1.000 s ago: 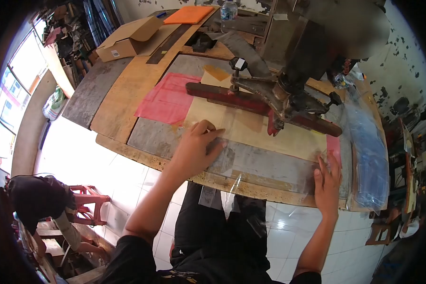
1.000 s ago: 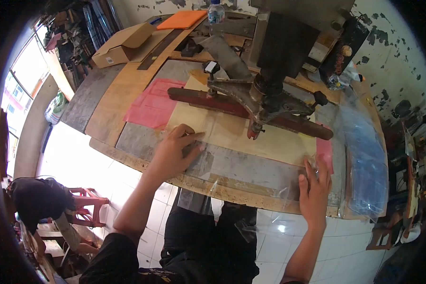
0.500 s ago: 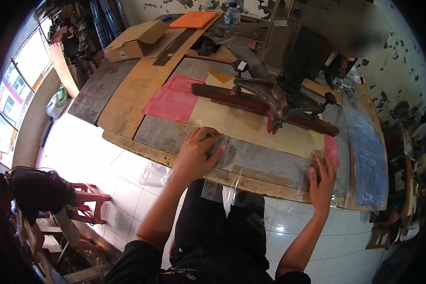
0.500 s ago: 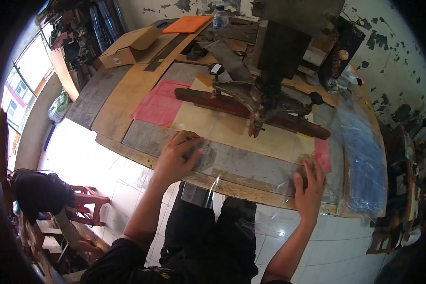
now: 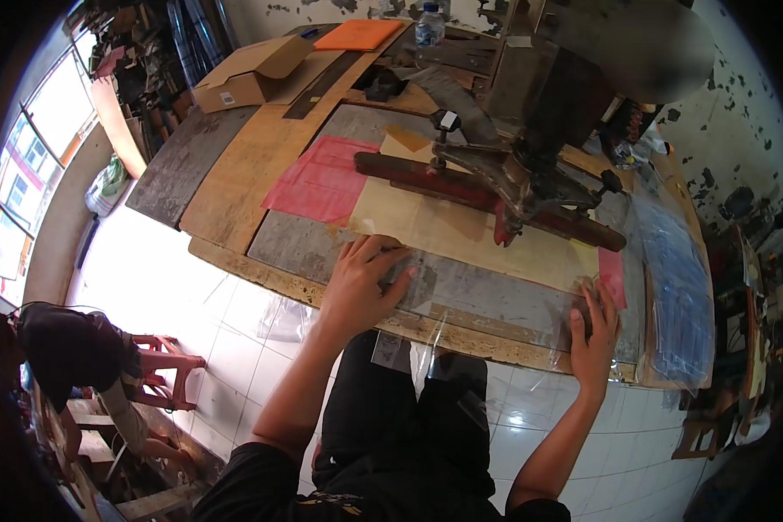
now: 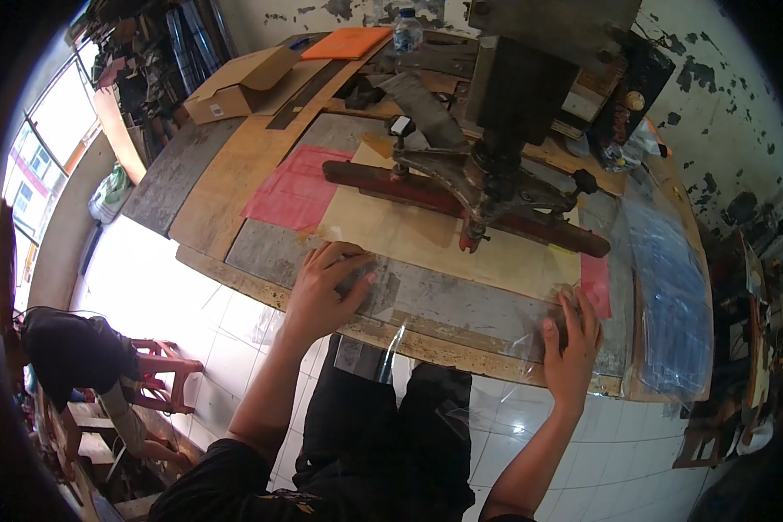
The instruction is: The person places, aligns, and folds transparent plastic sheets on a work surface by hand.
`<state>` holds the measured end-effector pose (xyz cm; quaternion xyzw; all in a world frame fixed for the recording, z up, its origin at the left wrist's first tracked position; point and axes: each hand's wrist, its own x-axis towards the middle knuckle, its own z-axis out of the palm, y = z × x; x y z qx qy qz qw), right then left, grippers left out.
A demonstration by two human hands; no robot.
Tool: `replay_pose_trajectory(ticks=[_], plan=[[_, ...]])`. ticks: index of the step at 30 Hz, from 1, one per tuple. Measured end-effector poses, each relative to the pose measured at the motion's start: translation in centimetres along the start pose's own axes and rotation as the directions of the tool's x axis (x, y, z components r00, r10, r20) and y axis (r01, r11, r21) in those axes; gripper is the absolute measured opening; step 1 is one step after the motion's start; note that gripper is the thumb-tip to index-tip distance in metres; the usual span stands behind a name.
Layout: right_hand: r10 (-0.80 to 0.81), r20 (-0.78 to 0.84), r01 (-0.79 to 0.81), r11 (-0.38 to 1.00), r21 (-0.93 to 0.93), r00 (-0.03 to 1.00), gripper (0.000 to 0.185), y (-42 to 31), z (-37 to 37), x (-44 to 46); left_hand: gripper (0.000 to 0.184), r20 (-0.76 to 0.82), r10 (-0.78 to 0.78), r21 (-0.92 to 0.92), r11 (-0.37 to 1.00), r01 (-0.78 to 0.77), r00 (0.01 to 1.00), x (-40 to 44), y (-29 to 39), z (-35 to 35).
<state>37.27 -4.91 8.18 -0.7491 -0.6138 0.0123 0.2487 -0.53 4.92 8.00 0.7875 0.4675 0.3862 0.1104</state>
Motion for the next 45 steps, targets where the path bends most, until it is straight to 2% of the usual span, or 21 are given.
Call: replay_pose_trajectory(ticks=[6, 8, 12, 14, 18, 21, 23, 27, 29, 30, 32, 36, 38, 39, 40, 41, 42, 44, 45], plan=[[-0.064, -0.024, 0.063, 0.998, -0.023, 0.998, 0.049, 0.6, 0.2, -0.1, 0.026, -0.03, 0.027, 0.014, 1.0, -0.026, 0.999, -0.2, -0.1, 0.1], [-0.009, -0.015, 0.009, 1.0, 0.026, 1.0, 0.049, 0.7, 0.3, -0.2, 0.026, -0.018, 0.019, 0.006, 1.0, -0.019, 1.0, -0.3, -0.1, -0.1], [-0.02, -0.008, 0.02, 1.0, 0.005, 1.0, 0.051, 0.9, 0.1, -0.2, 0.029, -0.034, 0.043, 0.005, 0.999, -0.043, 0.999, -0.5, -0.2, -0.1], [0.045, 0.053, -0.048, 0.997, 0.065, 0.998, 0.051, 0.4, -0.4, -0.1, 0.033, -0.03, 0.074, 0.036, 0.997, -0.073, 0.997, -0.3, -0.2, -0.2], [-0.039, 0.031, 0.04, 0.998, -0.042, 0.999, 0.052, 1.3, -0.9, 1.0, 0.037, -0.008, 0.083, -0.007, 0.997, -0.083, 0.997, -0.3, -0.2, 0.0], [-0.064, 0.012, 0.063, 0.997, 0.046, 0.998, 0.051, 2.0, -0.4, 3.3, 0.04, 0.031, 0.12, 0.026, 0.992, -0.121, 0.992, -0.5, -0.6, 0.3], [-0.079, -0.081, 0.085, 0.994, 0.075, 0.994, 0.046, 2.2, 0.7, 4.8, 0.044, 0.062, 0.117, 0.043, 0.992, -0.12, 0.991, -0.4, -0.6, 0.1], [0.01, -0.042, -0.007, 0.998, 0.07, 0.999, 0.037, 1.4, 0.9, 5.3, 0.045, 0.057, 0.116, 0.052, 0.992, -0.119, 0.992, -0.7, -1.0, 0.3], [0.01, -0.064, 0.018, 0.905, 0.426, 0.998, 0.031, 3.0, 0.8, 4.5, 0.047, 0.071, 0.104, 0.017, 0.994, -0.105, 0.992, -0.7, -1.0, 0.2], [0.01, -0.064, 0.018, 0.904, 0.427, 0.998, 0.031, 2.8, -0.1, 3.8, 0.047, 0.071, 0.103, 0.019, 0.994, -0.105, 0.992, -0.7, -0.7, 0.1], [0.024, 0.072, -0.062, 0.813, 0.579, 0.997, 0.029, 2.5, -2.7, 1.6, 0.049, -0.036, -0.033, -0.063, 0.998, 0.031, 0.999, -0.5, 0.0, -0.1], [-0.015, -0.071, 0.058, 0.747, 0.662, 0.997, 0.027, 3.1, -4.0, -2.1, 0.052, -0.01, 0.107, 0.063, 0.992, -0.107, 0.994, -0.2, 0.2, 0.6], [0.044, -0.074, 0.019, 0.722, 0.691, 0.996, 0.028, 3.5, -4.6, -3.2, 0.052, 0.149, 0.071, -0.282, 0.959, -0.026, 0.986, 0.0, 2.3, 0.1], [0.049, -0.076, 0.017, 0.725, 0.688, 0.996, 0.028, 3.6, -5.1, -3.5, 0.052, 0.151, 0.075, -0.288, 0.957, -0.029, 0.986, 0.1, 3.6, -0.4], [0.017, -0.12, 0.072, 0.716, 0.695, 0.993, 0.028, 3.6, -5.7, -3.7, 0.053, 0.229, -0.072, -0.552, 0.812, 0.19, 0.971, 0.2, 5.0, -0.9], [-0.016, -0.163, 0.127, 0.704, 0.699, 0.987, 0.028, 3.6, -6.0, -3.8, 0.055, 0.343, -0.185, -0.737, 0.554, 0.386, 0.921, 0.2, 6.0, -1.3], [-0.018, -0.163, 0.128, 0.706, 0.697, 0.987, 0.028, 4.0, -6.1, -4.0, 0.055, 0.343, -0.184, -0.739, 0.552, 0.385, 0.921, 0.4, 6.6, -1.6], [0.004, -0.229, 0.182, 0.595, 0.783, 0.974, 0.018, 4.9, -6.5, -4.5, 0.058, 0.306, -0.261, -0.753, 0.521, 0.401, 0.915, 0.8, 7.2, -1.7], [0.001, -0.229, 0.183, 0.596, 0.782, 0.974, 0.018, 5.2, -6.7, -4.6, 0.06, 0.293, -0.287, -0.759, 0.511, 0.404, 0.912, 1.1, 7.3, -1.4]])
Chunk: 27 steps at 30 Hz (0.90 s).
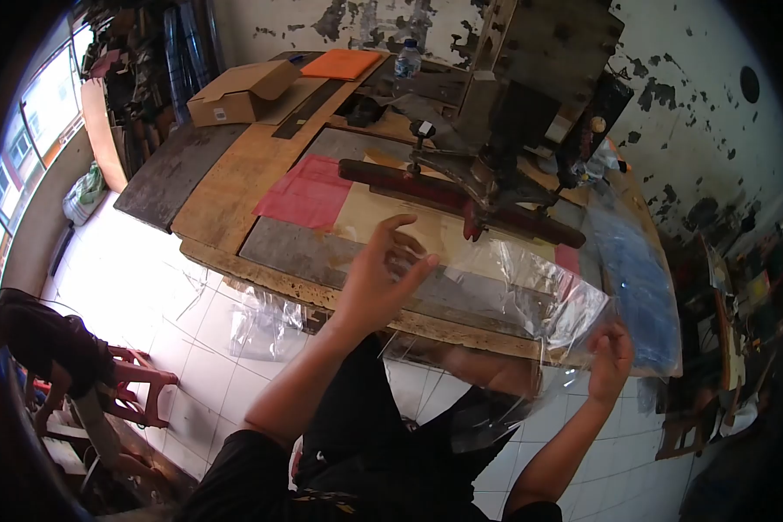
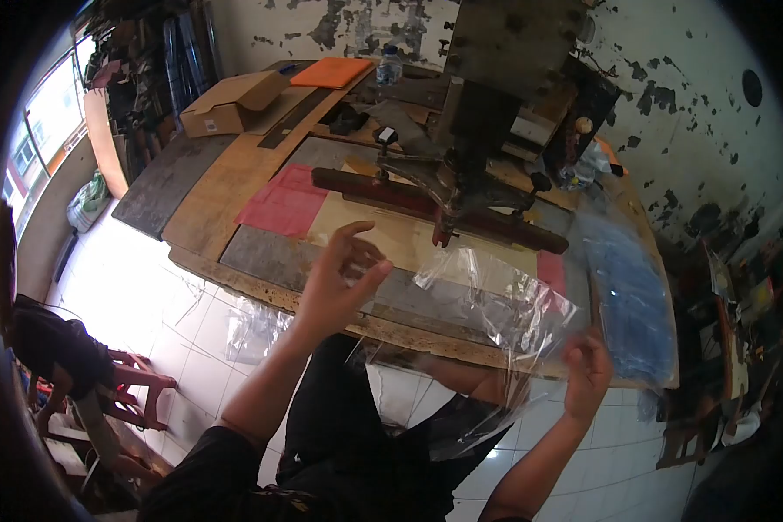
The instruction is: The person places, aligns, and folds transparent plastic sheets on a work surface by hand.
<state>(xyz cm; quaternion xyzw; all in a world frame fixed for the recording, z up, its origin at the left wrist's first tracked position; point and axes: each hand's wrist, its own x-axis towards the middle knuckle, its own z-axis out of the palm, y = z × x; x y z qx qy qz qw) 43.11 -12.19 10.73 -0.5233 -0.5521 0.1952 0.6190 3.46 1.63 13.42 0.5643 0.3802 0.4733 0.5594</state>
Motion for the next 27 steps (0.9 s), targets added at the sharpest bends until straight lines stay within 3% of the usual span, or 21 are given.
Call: replay_pose_trajectory(ticks=[1, 2, 3, 6, 8, 9, 11, 12, 14, 17, 20, 21, 27], plan=[[-0.099, 0.063, 0.095, 0.993, 0.063, 0.993, 0.018, -0.1, -0.3, -0.1, 0.062, -0.032, 0.216, 0.343, 0.919, -0.193, 0.976, 0.7, -1.2, 0.1], [-0.2, 0.117, 0.184, 0.974, 0.132, 0.973, 0.019, -0.3, -0.5, -0.3, 0.065, 0.014, 0.42, 0.645, 0.69, -0.33, 0.907, 1.4, -2.4, 0.3], [-0.201, 0.116, 0.186, 0.974, 0.133, 0.973, 0.019, -0.8, -0.7, -0.6, 0.065, 0.015, 0.422, 0.646, 0.688, -0.33, 0.907, 1.9, -3.5, 0.7], [-0.248, 0.162, 0.228, 0.965, 0.13, 0.955, 0.025, -2.2, -1.1, -1.0, 0.065, 0.123, 0.435, 0.616, 0.671, -0.412, 0.892, 2.2, -4.7, 1.9], [-0.349, 0.172, 0.311, 0.926, 0.216, 0.921, 0.037, -2.6, -1.8, -1.0, 0.063, 0.186, 0.201, 0.457, 0.849, -0.266, 0.962, 1.3, -4.2, 2.7], [-0.35, 0.17, 0.313, 0.926, 0.211, 0.921, 0.037, -2.5, -2.4, -1.3, 0.063, 0.19, 0.204, 0.454, 0.849, -0.27, 0.96, 1.2, -3.7, 2.8], [-0.244, -0.067, 0.252, 0.952, 0.173, 0.967, 0.036, -2.2, -3.6, -2.1, 0.045, 0.335, 0.101, -0.056, 0.995, -0.087, 0.937, 0.8, -2.3, 2.8], [-0.246, -0.068, 0.254, 0.952, 0.17, 0.967, 0.036, -2.6, -3.9, -1.8, 0.045, 0.337, 0.103, -0.058, 0.994, -0.089, 0.936, 0.4, -1.4, 2.6], [-0.197, -0.073, 0.19, 0.978, -0.089, 0.978, 0.031, -3.9, -4.3, -1.0, 0.032, 0.26, 0.141, -0.168, 0.981, -0.099, 0.955, -0.9, 0.9, 2.0], [-0.092, -0.204, 0.075, 0.993, -0.089, 0.975, 0.032, -4.8, -3.1, -1.1, 0.032, 0.186, 0.164, -0.175, 0.976, -0.131, 0.969, -2.7, 4.7, 1.3], [-0.099, -0.299, 0.06, 0.989, -0.138, 0.949, 0.032, -5.5, -1.4, -0.7, 0.032, 0.107, 0.225, -0.156, 0.966, -0.207, 0.968, -3.6, 6.2, 1.7], [-0.1, -0.299, 0.062, 0.989, -0.133, 0.949, 0.032, -5.7, -1.1, -0.6, 0.033, 0.063, 0.279, -0.14, 0.953, -0.268, 0.958, -3.8, 6.5, 1.7], [-0.076, -0.227, 0.061, 0.995, -0.075, 0.971, 0.037, -5.7, -0.4, 0.0, 0.027, 0.045, 0.304, -0.073, 0.951, -0.3, 0.952, -4.9, 7.4, 0.9]])
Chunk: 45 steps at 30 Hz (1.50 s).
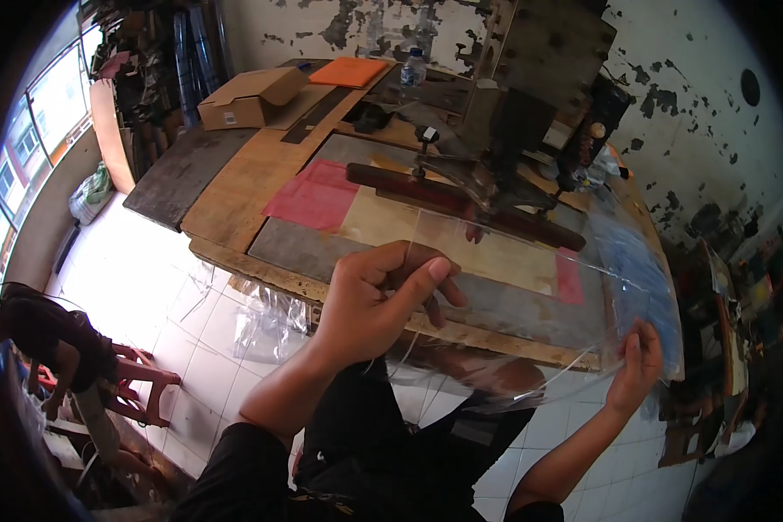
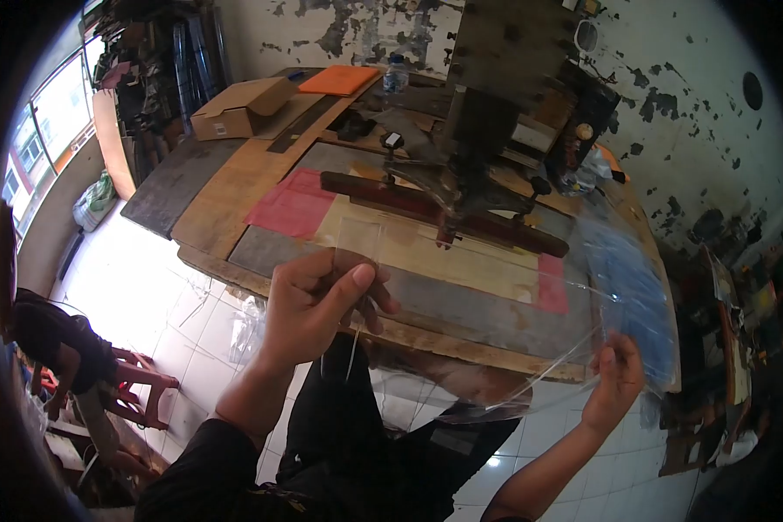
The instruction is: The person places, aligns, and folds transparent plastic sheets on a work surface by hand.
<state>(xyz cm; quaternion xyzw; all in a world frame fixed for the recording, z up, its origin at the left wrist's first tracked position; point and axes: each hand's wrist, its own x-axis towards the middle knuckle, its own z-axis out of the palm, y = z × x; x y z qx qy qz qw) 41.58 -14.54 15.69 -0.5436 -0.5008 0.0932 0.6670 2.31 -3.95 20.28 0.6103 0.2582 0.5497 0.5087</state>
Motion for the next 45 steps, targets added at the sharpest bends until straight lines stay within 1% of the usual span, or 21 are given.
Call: replay_pose_trajectory(ticks=[7, 12, 16, 18, 19, 21, 22, 23, 24, 25, 29, 32, 35, 37, 38, 39, 40, 41, 43, 44, 45], plan=[[0.014, 0.012, -0.014, 1.0, 0.025, 1.0, 0.038, -0.1, 0.2, 0.2, 0.028, -0.014, 0.049, 0.012, 0.999, -0.049, 0.999, -0.2, 0.2, -0.1], [0.028, 0.017, -0.029, 0.999, 0.015, 0.999, 0.039, -0.3, 0.1, 0.1, 0.03, -0.021, 0.05, 0.064, 0.997, -0.049, 0.999, -0.2, 0.6, 0.0], [0.033, 0.025, -0.033, 0.999, 0.012, 0.999, 0.039, -0.4, 0.0, -0.3, 0.031, -0.05, 0.018, 0.037, 0.999, -0.016, 0.999, -0.2, 0.3, 0.0], [0.033, 0.019, -0.033, 0.999, -0.003, 0.999, 0.038, -0.7, 0.3, -0.6, 0.03, -0.128, -0.012, 0.027, 1.0, 0.016, 0.992, 0.0, -0.3, -0.3], [0.045, 0.006, -0.045, 0.999, 0.001, 0.999, 0.037, -1.0, 0.6, -0.8, 0.03, -0.118, -0.013, 0.021, 1.0, 0.016, 0.993, 0.2, -0.7, -0.7], [0.056, -0.018, -0.056, 0.998, -0.003, 0.998, 0.036, -1.8, 1.5, -1.2, 0.03, -0.178, -0.055, 0.093, 0.993, 0.072, 0.982, 0.8, -1.5, -1.7], [0.046, 0.028, -0.047, 0.999, 0.017, 0.999, 0.035, -2.5, 2.0, -1.3, 0.03, -0.167, -0.055, 0.089, 0.994, 0.071, 0.984, 1.0, -1.9, -2.0], [0.037, 0.075, -0.04, 0.999, 0.037, 0.997, 0.034, -3.1, 2.5, -1.5, 0.031, -0.213, -0.062, 0.126, 0.988, 0.09, 0.975, 1.2, -2.1, -2.3], [0.039, 0.068, -0.041, 0.999, 0.032, 0.997, 0.034, -3.6, 3.0, -1.6, 0.032, -0.26, -0.067, 0.162, 0.98, 0.112, 0.963, 1.3, -2.6, -2.6], [0.028, 0.066, -0.029, 1.0, 0.008, 0.997, 0.032, -4.1, 3.5, -1.7, 0.034, -0.276, -0.043, 0.165, 0.982, 0.092, 0.96, 1.3, -3.5, -3.0], [0.019, 0.071, -0.017, 0.999, -0.034, 0.997, 0.03, -4.9, 5.0, -2.1, 0.034, -0.314, -0.04, 0.182, 0.978, 0.101, 0.949, 1.1, -5.1, -4.0], [0.029, 0.078, -0.026, 0.999, -0.031, 0.997, 0.03, -5.1, 6.1, -2.1, 0.032, -0.326, -0.09, 0.176, 0.972, 0.154, 0.941, 1.0, -6.0, -4.7], [0.016, 0.07, -0.013, 0.999, -0.039, 0.997, 0.03, -5.0, 7.0, -2.2, 0.027, -0.379, -0.042, 0.22, 0.966, 0.134, 0.925, 0.9, -7.0, -5.0], [0.022, 0.061, -0.019, 0.999, -0.043, 0.998, 0.03, -5.1, 7.5, -2.3, 0.031, -0.428, -0.077, 0.249, 0.948, 0.199, 0.9, 0.7, -7.2, -4.9], [0.026, 0.051, -0.024, 0.999, -0.046, 0.998, 0.03, -5.1, 7.8, -2.3, 0.031, -0.427, -0.077, 0.25, 0.947, 0.2, 0.901, 0.7, -7.8, -4.6], [0.027, 0.049, -0.025, 0.999, -0.047, 0.998, 0.03, -5.2, 8.0, -2.4, 0.035, -0.504, 0.159, 0.445, 0.89, 0.097, 0.849, 0.7, -8.7, -4.0], [0.036, 0.044, -0.033, 0.998, -0.056, 0.998, 0.03, -5.3, 8.2, -2.5, 0.04, -0.518, 0.395, 0.629, 0.777, 0.024, 0.759, 0.5, -9.2, -3.4], [0.045, 0.04, -0.042, 0.997, -0.065, 0.998, 0.029, -5.4, 8.5, -2.6, 0.04, -0.515, 0.394, 0.629, 0.777, 0.023, 0.761, 0.0, -9.1, -2.8], [0.048, 0.024, -0.046, 0.996, -0.078, 0.999, 0.029, -5.4, 9.1, -2.9, 0.046, -0.222, 0.644, 0.863, 0.479, -0.161, 0.732, -1.8, -8.4, -1.4], [0.053, 0.013, -0.051, 0.994, -0.091, 0.999, 0.028, -5.5, 9.3, -3.1, 0.041, -0.195, 0.571, 0.767, 0.596, -0.239, 0.797, -3.3, -8.5, 0.0], [0.059, 0.012, -0.057, 0.994, -0.091, 0.998, 0.028, -5.6, 9.6, -3.2, 0.033, -0.028, 0.408, 0.633, 0.714, -0.3, 0.912, -4.8, -7.6, 1.2]])
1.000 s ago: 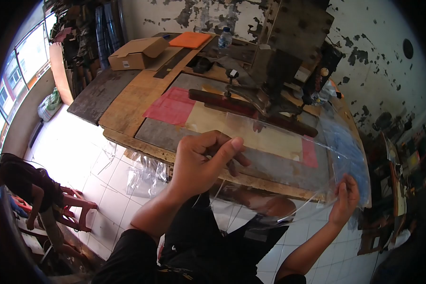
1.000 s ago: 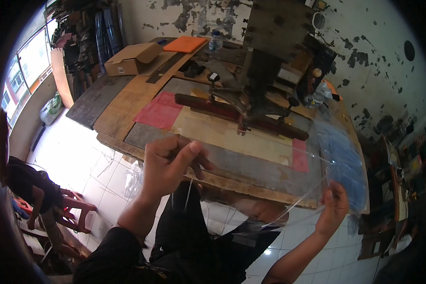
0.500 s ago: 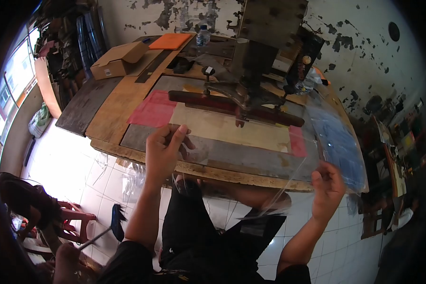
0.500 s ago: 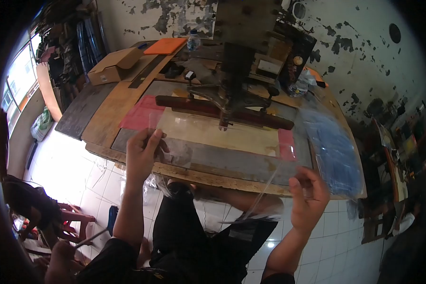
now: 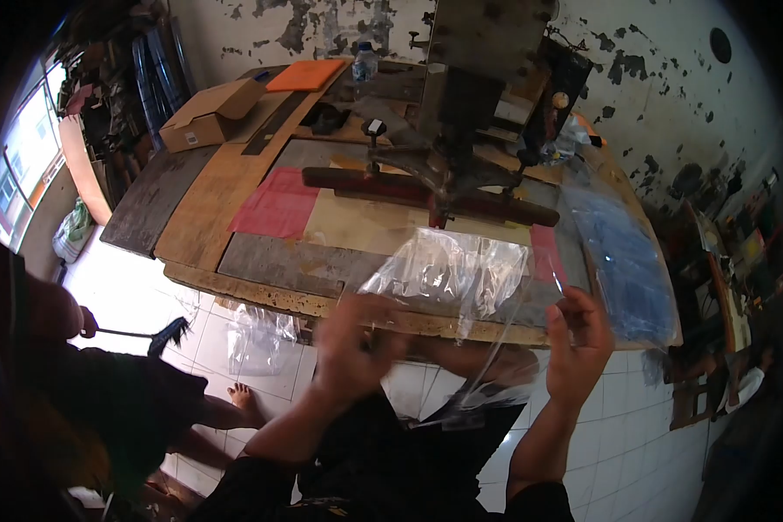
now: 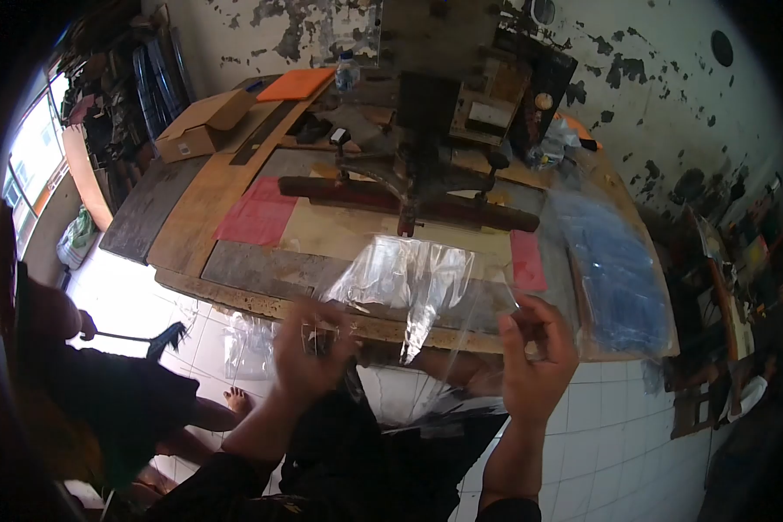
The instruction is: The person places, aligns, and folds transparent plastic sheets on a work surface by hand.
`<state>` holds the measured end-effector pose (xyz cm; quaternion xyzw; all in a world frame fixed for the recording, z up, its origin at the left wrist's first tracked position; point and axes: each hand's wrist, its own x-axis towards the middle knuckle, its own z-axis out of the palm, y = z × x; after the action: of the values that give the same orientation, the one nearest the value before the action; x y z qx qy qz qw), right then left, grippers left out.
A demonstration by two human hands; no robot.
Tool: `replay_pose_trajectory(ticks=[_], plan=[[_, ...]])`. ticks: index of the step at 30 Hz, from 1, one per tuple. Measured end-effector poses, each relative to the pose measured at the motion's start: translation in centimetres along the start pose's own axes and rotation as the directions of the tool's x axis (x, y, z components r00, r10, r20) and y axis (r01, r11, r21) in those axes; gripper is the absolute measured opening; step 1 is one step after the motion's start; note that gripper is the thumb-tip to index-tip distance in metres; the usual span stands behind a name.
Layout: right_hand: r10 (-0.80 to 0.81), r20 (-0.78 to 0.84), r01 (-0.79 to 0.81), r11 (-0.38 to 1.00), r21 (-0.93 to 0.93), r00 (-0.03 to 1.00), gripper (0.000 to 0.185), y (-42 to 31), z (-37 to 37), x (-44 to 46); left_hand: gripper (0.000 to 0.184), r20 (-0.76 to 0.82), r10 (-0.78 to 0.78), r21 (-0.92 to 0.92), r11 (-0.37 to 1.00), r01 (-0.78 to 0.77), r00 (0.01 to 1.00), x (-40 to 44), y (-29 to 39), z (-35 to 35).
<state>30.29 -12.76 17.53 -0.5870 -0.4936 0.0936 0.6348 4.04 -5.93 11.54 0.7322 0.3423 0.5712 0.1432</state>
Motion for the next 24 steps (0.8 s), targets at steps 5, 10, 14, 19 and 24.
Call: replay_pose_trajectory(ticks=[5, 10, 14, 19, 24], plan=[[-0.08, 0.018, 0.081, 0.995, -0.065, 0.997, 0.027, -0.7, 1.1, -0.5, 0.042, 0.589, -0.238, -0.205, 0.88, 0.427, 0.772, 0.1, 4.5, 2.5], [-0.142, 0.04, 0.145, 0.984, -0.105, 0.989, 0.026, -0.8, 1.4, -0.8, 0.042, 0.619, -0.217, -0.187, 0.893, 0.41, 0.755, -0.9, 5.0, 3.1], [-0.149, 0.05, 0.153, 0.985, -0.084, 0.988, 0.027, -0.7, 1.5, -0.6, 0.042, 0.655, -0.275, -0.141, 0.871, 0.471, 0.704, -1.3, 5.7, 3.2], [-0.17, 0.123, 0.183, 0.977, -0.109, 0.978, 0.032, -0.7, 2.2, -1.3, 0.066, 0.504, -0.305, -0.188, 0.874, 0.447, 0.808, -0.5, 5.4, 3.0], [-0.22, 0.164, 0.247, 0.955, -0.165, 0.961, 0.038, -1.2, 2.7, -2.2, 0.047, 0.307, -0.034, -0.249, 0.962, 0.115, 0.951, -0.7, 4.6, 3.7]])
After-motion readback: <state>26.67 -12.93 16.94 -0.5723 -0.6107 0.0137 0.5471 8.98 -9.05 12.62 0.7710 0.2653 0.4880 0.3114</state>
